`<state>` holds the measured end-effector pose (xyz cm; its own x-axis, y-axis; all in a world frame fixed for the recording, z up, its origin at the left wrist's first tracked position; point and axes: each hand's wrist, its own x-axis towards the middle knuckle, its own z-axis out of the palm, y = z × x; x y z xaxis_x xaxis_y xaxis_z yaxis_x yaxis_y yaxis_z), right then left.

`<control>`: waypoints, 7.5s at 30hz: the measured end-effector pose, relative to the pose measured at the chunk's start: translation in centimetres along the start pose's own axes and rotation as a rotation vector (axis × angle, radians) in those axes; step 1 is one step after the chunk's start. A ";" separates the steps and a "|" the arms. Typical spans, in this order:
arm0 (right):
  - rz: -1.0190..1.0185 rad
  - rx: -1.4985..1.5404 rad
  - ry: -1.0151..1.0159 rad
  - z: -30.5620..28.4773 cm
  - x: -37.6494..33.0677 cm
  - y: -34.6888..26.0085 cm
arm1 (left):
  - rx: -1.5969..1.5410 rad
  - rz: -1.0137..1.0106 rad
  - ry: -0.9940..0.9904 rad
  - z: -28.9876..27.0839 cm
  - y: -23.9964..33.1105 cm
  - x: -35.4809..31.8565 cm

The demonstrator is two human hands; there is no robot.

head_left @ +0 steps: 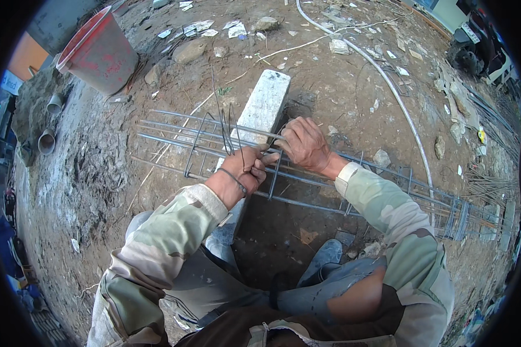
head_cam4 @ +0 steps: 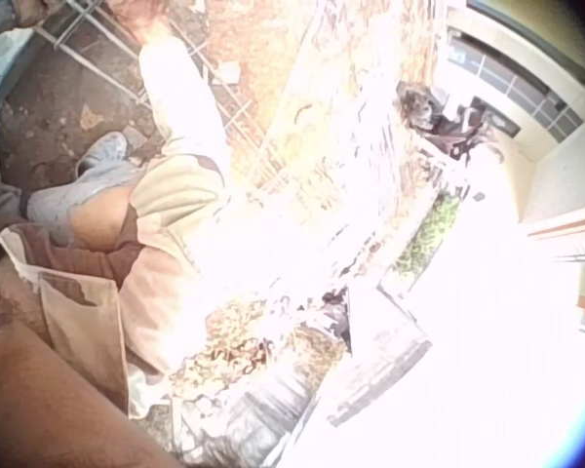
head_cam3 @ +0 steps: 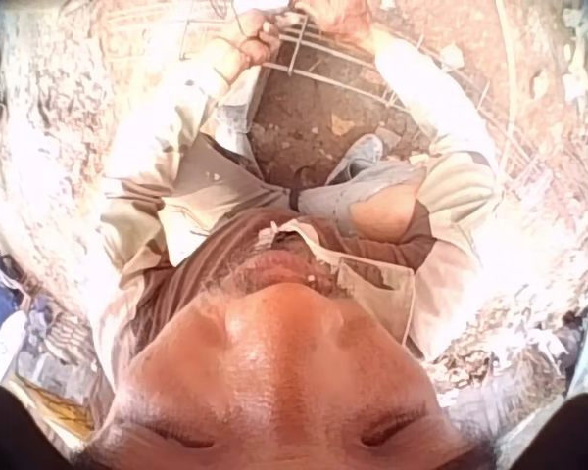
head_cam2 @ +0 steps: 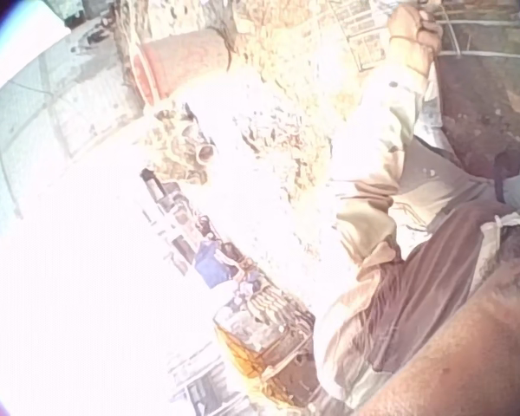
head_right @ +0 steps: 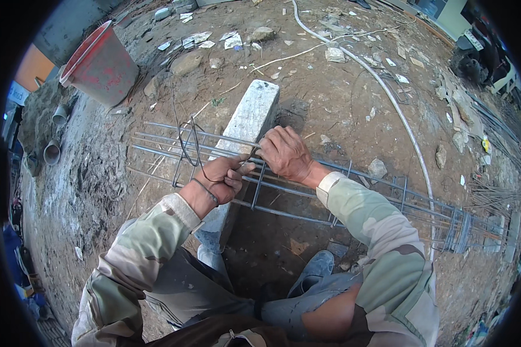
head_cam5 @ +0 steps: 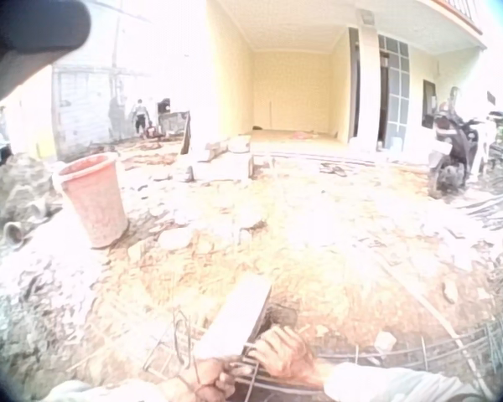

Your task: The person assembles a rebar cage by sliding rebar stirrups along the metal rods and securing them with wire by hand and using pliers.

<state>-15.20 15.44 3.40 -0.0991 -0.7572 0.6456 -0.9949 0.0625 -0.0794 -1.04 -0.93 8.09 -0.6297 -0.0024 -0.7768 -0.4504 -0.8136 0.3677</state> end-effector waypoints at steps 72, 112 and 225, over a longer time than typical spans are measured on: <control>1.209 0.433 -0.349 3.5 -1.4 6.7 | 1.234 0.959 0.459 0.2 -0.4 6.4; 1.044 0.664 -0.381 3.1 -2.1 6.1 | 1.123 1.156 0.782 -1.4 -1.4 5.4; 0.957 0.630 -0.028 5.0 -1.2 4.0 | 1.417 1.035 0.488 1.9 -0.5 9.0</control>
<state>-18.94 13.40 -1.49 -0.8019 -0.5892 0.0992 -0.3245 0.2901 -0.9003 -7.66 0.55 1.82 -0.8695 -0.4910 0.0537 -0.3429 0.6784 0.6497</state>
